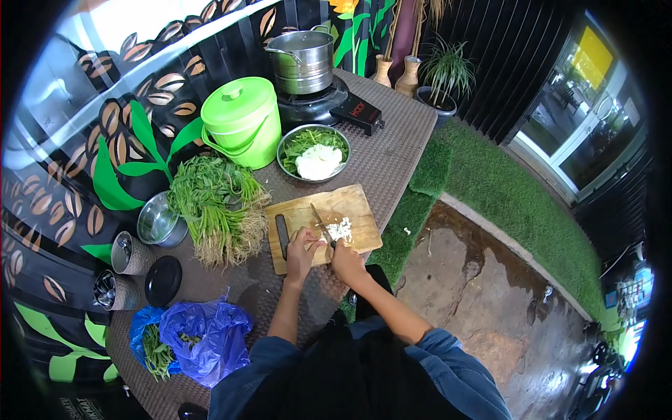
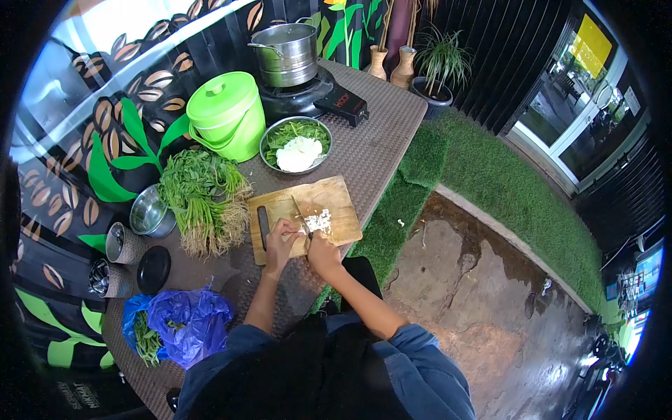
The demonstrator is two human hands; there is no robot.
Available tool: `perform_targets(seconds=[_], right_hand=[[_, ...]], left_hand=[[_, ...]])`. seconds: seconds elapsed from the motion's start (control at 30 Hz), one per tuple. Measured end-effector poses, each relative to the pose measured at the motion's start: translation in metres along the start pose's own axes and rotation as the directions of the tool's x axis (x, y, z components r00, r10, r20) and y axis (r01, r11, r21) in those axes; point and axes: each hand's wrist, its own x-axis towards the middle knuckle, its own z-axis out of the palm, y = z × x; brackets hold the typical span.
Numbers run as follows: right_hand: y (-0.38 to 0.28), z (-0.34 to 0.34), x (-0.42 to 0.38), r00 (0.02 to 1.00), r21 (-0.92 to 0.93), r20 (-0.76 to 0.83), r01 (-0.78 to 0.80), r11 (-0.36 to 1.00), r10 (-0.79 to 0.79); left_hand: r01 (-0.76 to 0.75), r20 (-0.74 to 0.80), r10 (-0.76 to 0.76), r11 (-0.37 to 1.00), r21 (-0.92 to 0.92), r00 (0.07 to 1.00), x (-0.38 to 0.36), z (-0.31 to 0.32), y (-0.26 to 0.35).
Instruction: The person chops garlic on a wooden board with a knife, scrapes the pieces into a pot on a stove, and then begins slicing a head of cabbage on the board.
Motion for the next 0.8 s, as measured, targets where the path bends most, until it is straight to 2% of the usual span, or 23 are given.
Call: perform_targets(seconds=[0.07, 0.17, 0.27, 0.4, 0.53, 0.6, 0.67, 0.73, 0.8], right_hand=[[0.004, -0.006, -0.001, 0.996, -0.029, 0.001, 0.089, 0.996, -0.089], [0.009, 0.012, -0.013, 0.996, -0.024, -0.075, 0.047, 0.999, -0.048], [0.000, 0.019, -0.021, 0.999, -0.045, -0.039, -0.033, 0.998, 0.031], [0.001, 0.015, 0.002, 0.996, -0.046, -0.082, 0.018, 0.999, -0.022], [-0.001, -0.004, 0.002, 0.998, -0.036, -0.011, 0.066, 0.997, -0.066], [0.000, 0.006, -0.006, 0.997, -0.047, -0.045, 0.057, 0.997, -0.059], [0.000, 0.016, -0.009, 0.996, -0.059, -0.079, 0.044, 0.997, -0.049], [-0.004, 0.018, -0.010, 0.999, -0.036, -0.044, -0.026, 0.999, 0.024], [-0.003, 0.010, 0.000, 1.000, -0.027, -0.012, -0.015, 1.000, 0.015]], left_hand=[[0.012, -0.016, -0.011, 1.000, 0.028, 1.000, -0.001, 0.001, -0.004], [0.021, -0.012, -0.021, 1.000, 0.012, 1.000, -0.001, -0.001, 0.005], [-0.008, -0.005, 0.007, 0.999, -0.049, 1.000, 0.000, 0.000, 0.002], [-0.019, -0.012, 0.019, 1.000, -0.025, 1.000, 0.000, 0.001, -0.001], [0.001, -0.017, -0.001, 0.999, 0.038, 1.000, -0.002, 0.001, -0.003], [-0.012, -0.019, 0.014, 0.998, 0.055, 1.000, -0.001, 0.000, -0.001], [0.059, 0.005, -0.059, 0.997, -0.039, 0.998, -0.001, 0.000, 0.002], [0.049, 0.013, -0.048, 0.996, -0.071, 0.999, 0.000, -0.002, 0.008], [0.043, 0.019, -0.041, 0.994, -0.097, 0.999, -0.002, -0.004, 0.010]])
